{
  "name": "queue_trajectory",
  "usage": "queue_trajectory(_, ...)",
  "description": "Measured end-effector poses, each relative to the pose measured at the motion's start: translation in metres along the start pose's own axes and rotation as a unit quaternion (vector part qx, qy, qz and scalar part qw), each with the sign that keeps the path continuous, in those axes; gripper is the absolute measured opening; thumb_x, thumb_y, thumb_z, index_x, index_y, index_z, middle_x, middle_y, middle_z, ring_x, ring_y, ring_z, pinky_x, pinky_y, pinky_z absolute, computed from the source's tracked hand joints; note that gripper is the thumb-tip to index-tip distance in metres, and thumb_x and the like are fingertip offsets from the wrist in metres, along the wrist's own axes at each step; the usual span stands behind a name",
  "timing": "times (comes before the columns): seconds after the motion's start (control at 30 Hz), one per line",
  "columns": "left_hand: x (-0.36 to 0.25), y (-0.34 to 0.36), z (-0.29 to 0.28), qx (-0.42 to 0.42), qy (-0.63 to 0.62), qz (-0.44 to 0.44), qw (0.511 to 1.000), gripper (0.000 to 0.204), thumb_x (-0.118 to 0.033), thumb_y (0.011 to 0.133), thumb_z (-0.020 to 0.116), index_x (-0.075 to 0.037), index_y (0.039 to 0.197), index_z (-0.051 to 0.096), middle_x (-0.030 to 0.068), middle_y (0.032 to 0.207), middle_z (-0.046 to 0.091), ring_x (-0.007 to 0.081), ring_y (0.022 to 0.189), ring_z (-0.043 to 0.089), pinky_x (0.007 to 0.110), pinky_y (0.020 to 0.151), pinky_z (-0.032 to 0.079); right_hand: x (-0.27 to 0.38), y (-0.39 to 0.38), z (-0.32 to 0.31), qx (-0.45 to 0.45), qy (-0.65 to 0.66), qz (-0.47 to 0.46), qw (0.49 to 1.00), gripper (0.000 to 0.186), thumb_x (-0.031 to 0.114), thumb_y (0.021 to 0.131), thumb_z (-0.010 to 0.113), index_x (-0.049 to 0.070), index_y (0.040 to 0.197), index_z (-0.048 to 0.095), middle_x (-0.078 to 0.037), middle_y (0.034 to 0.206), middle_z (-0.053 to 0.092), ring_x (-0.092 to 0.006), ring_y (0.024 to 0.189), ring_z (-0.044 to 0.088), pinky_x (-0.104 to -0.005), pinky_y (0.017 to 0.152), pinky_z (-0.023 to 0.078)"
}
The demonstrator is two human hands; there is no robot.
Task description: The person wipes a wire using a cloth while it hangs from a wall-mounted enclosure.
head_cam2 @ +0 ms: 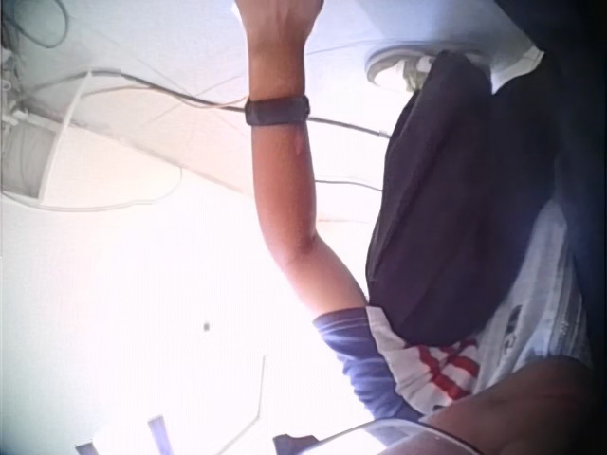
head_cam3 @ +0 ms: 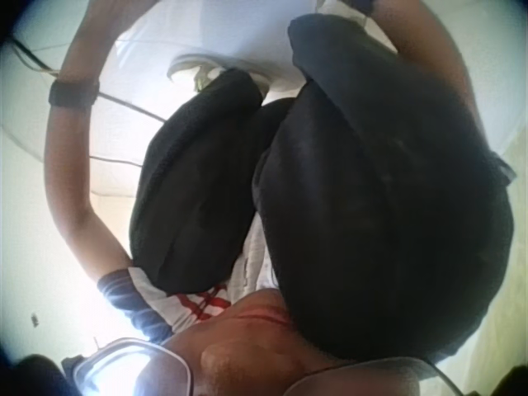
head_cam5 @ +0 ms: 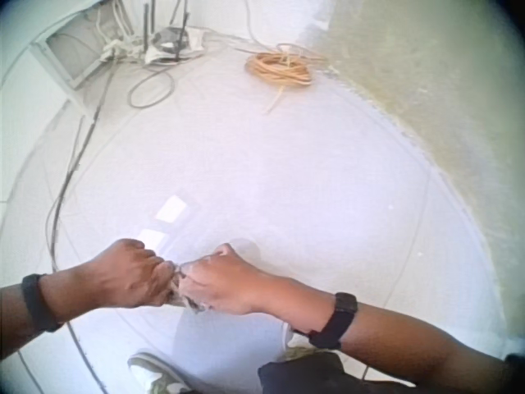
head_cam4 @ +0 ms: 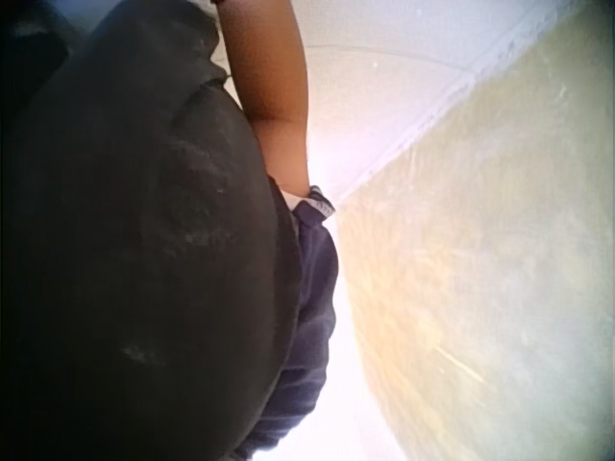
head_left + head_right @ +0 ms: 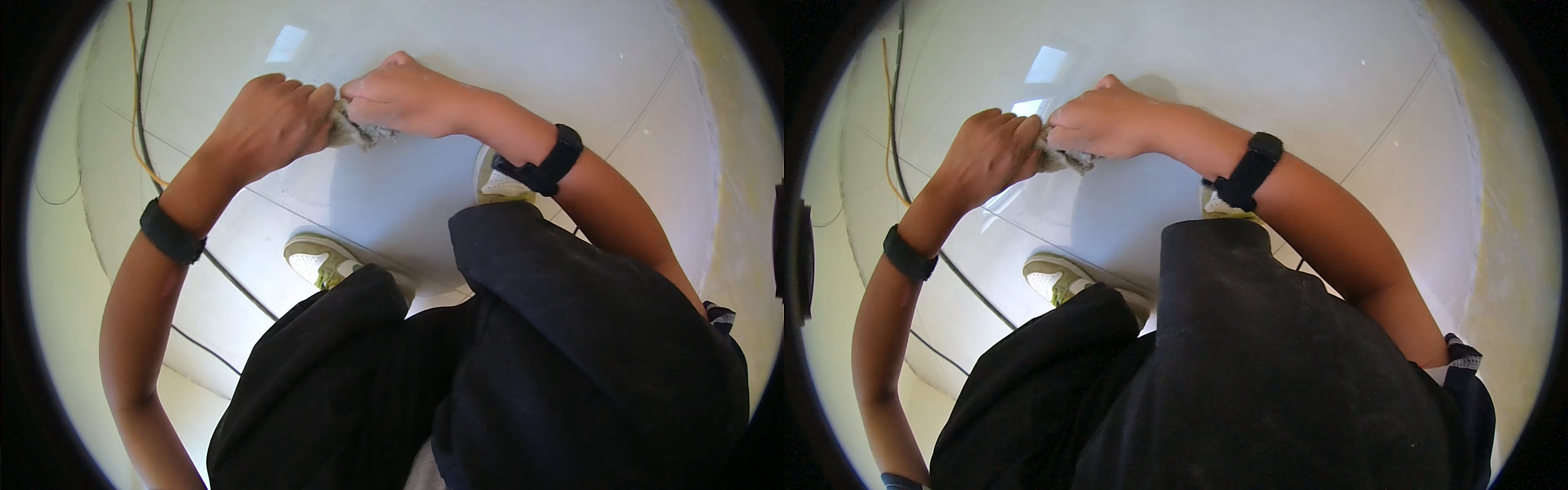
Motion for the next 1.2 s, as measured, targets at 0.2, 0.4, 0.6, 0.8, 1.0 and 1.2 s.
queue_trajectory(0.2,0.007,-0.025,0.003,-0.017,-0.049,-0.011,0.999,0.017,-0.013,0.072,0.058,-0.005,0.077,0.044,0.0116,0.059,0.047,0.029,0.054,0.045,0.036,0.056,0.04,0.01,0.008,0.012,0.055,-0.038,0.007,0.998,0.016,0.019,0.083,0.038,0.01,0.072,0.043,-0.008,0.061,0.046,-0.0255,0.066,0.048,-0.0356,0.09,0.027)
queue_trajectory(0.4,0.015,-0.035,0.003,-0.014,-0.047,-0.032,0.998,0.019,-0.017,0.074,0.058,-0.004,0.078,0.044,0.0125,0.059,0.046,0.0295,0.055,0.045,0.037,0.056,0.04,0.007,0.008,0.003,0.047,-0.041,0.039,0.997,0.016,0.02,0.083,0.038,0.01,0.073,0.045,-0.007,0.06,0.045,-0.024,0.064,0.047,-0.0367,0.092,0.026)
queue_trajectory(0.6,0.029,-0.056,0.008,0.021,-0.051,-0.079,0.995,0.019,-0.018,0.076,0.056,-0.003,0.079,0.045,0.0138,0.06,0.045,0.0308,0.058,0.045,0.039,0.056,0.038,-0.016,-0.005,0.0,0.049,-0.05,0.053,0.996,0.02,0.021,0.084,0.036,0.009,0.079,0.05,-0.008,0.062,0.043,-0.0227,0.065,0.044,-0.038,0.096,0.023)
queue_trajectory(0.8,0.039,-0.092,0.014,-0.011,-0.051,-0.111,0.992,0.018,-0.016,0.078,0.056,-0.002,0.081,0.045,0.0138,0.058,0.046,0.032,0.055,0.046,0.039,0.054,0.039,-0.046,-0.024,-0.019,0.023,0.1,0.1,0.99,0.023,0.018,0.087,0.037,0.002,0.091,0.054,-0.009,0.072,0.045,-0.0185,0.071,0.043,-0.0289,0.087,0.034)
queue_trajectory(1.0,0.046,-0.095,0.015,-0.068,-0.104,-0.211,0.97,0.016,-0.017,0.086,0.051,-0.003,0.084,0.044,0.0148,0.06,0.049,0.0335,0.056,0.049,0.04,0.052,0.04,-0.051,-0.016,-0.011,-0.011,0.292,0.099,0.951,0.023,0.013,0.088,0.038,-0.001,0.093,0.056,0.0,0.085,0.055,-0.0077,0.081,0.046,-0.0237,0.081,0.038)
queue_trajectory(1.2,0.059,-0.104,0.015,-0.077,-0.056,-0.318,0.943,0.017,-0.02,0.091,0.048,-0.004,0.088,0.043,0.014,0.066,0.054,0.0324,0.061,0.055,0.038,0.051,0.043,-0.03,-0.026,-0.006,-0.039,0.568,0.104,0.816,0.022,0.007,0.08,0.046,0.0,0.096,0.06,-0.003,0.099,0.059,-0.0099,0.087,0.052,-0.0237,0.085,0.039)
Point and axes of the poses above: each hand's wrist, its own y-axis towards the middle knuckle, its own z-axis out of the palm, x = y × z, the point moved 8 cm from there along y, towards the middle knuckle
